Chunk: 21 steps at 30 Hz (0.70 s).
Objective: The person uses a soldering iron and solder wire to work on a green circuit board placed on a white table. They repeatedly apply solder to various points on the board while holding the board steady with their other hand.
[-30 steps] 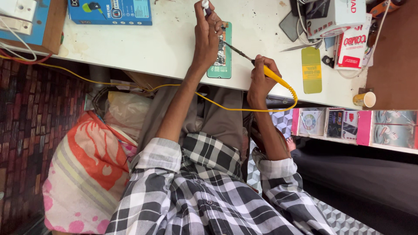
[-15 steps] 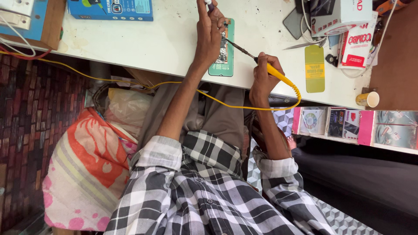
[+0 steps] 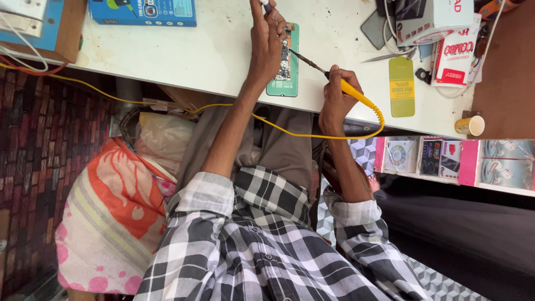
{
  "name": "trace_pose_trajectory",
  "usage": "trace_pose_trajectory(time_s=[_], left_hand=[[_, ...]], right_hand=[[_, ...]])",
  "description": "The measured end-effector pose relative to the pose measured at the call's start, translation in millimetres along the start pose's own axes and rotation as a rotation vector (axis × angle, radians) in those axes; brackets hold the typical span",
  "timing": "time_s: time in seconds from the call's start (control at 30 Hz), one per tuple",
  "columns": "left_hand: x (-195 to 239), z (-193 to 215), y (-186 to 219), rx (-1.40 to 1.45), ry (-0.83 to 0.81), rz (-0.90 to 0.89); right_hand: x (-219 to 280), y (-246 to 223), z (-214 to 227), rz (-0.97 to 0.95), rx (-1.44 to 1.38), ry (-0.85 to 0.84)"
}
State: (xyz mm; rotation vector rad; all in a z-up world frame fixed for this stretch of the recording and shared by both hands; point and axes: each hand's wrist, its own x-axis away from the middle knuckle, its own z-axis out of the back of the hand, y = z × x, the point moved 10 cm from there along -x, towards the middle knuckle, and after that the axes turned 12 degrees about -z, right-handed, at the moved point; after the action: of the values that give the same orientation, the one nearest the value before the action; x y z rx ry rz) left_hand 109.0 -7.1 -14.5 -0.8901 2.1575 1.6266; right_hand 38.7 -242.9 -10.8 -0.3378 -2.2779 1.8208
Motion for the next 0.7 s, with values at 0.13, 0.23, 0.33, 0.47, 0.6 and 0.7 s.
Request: trace_pose_trajectory(time_s=[0.13, 0.23, 0.33, 0.47, 0.6, 0.7], left_hand=[[-3, -1, 12, 0.009, 0.006, -0.026], [-5, -1, 19, 0.043, 0.007, -0.050], [-5, -3, 20, 0.052, -0.003, -0.045], [-3, -4, 21, 0.044, -0.026, -0.045], [-3, -5, 25, 0.018, -0.037, -0.086], [-4, -5, 21, 0.046, -0.027, -0.043]], right_hand=[[0, -2, 1, 0.010, -0.011, -0.004], [0, -2, 0, 0.010, -0.030, -0.010], [0, -4, 0, 0.014, -0.011, -0.007], [3, -6, -4, 0.018, -0.001, -0.030], [4, -6, -3, 0.004, 0.003, -0.015], [3, -5, -2, 0.000, -0.016, -0.016]])
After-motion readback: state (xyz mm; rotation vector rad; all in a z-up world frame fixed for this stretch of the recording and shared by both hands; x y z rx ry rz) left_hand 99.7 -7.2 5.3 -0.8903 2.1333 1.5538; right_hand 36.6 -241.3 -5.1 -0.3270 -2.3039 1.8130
